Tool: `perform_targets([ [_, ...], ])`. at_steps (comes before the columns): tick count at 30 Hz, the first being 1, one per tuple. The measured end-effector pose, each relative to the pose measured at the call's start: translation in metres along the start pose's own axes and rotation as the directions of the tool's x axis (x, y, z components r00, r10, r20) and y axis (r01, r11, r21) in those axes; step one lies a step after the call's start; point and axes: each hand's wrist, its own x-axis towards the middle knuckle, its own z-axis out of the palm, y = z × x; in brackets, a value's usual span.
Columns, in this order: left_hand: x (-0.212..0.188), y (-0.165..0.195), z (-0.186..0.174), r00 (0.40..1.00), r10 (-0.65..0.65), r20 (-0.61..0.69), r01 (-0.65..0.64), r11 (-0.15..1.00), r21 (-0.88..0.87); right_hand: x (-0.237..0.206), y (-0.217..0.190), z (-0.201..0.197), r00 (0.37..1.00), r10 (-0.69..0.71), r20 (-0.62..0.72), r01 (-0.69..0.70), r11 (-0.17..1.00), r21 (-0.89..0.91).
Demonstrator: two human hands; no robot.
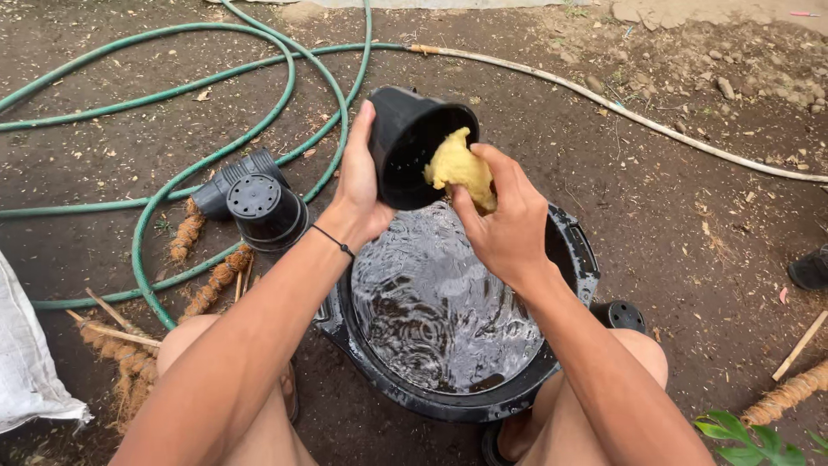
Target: The person scrubs black plastic plant pots with a yellow sponge in a bucket of water, rinses them, and stacks them nearby. The task is performed one at a time, with repeated dipping and scrubbing of each pot.
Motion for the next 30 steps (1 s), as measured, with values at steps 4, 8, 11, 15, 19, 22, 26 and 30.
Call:
perform_targets([
  [4,-0.002,-0.024,0.007,0.992,-0.124,0.017,0.124,0.992,-0.011,-0.003,0.008,0.017,0.996,0.05,0.076,-0.044,0.996,-0.079],
  [8,-0.006,-0.053,0.017,0.975,-0.216,0.05,0.218,0.975,-0.037,0.0,0.024,0.04,0.965,0.233,0.121,-0.235,0.972,0.009],
  [11,-0.003,-0.059,0.02,0.974,-0.213,0.07,0.218,0.974,-0.065,0.002,0.036,0.046,0.969,0.174,0.175,-0.192,0.977,0.093],
  [15,0.002,-0.043,0.018,0.96,-0.273,0.063,0.273,0.962,0.01,0.008,0.047,0.039,0.939,0.018,0.344,-0.088,0.978,0.188],
  [19,0.0,-0.037,0.018,0.94,-0.331,0.076,0.33,0.944,0.034,0.014,0.039,0.035,0.843,0.077,0.533,0.009,0.987,-0.158],
  [22,-0.004,-0.045,0.018,0.924,-0.381,0.017,0.379,0.922,0.075,0.01,0.017,0.039,0.778,0.214,0.591,0.069,0.905,-0.42],
  [26,-0.004,-0.048,0.014,0.919,-0.391,0.038,0.389,0.919,0.064,0.006,-0.002,0.03,0.746,0.322,0.582,0.082,0.824,-0.56],
  [30,0.002,-0.037,0.003,0.948,-0.313,0.062,0.309,0.948,0.073,0.005,-0.005,0.007,0.88,0.282,0.382,-0.222,0.956,-0.195],
])
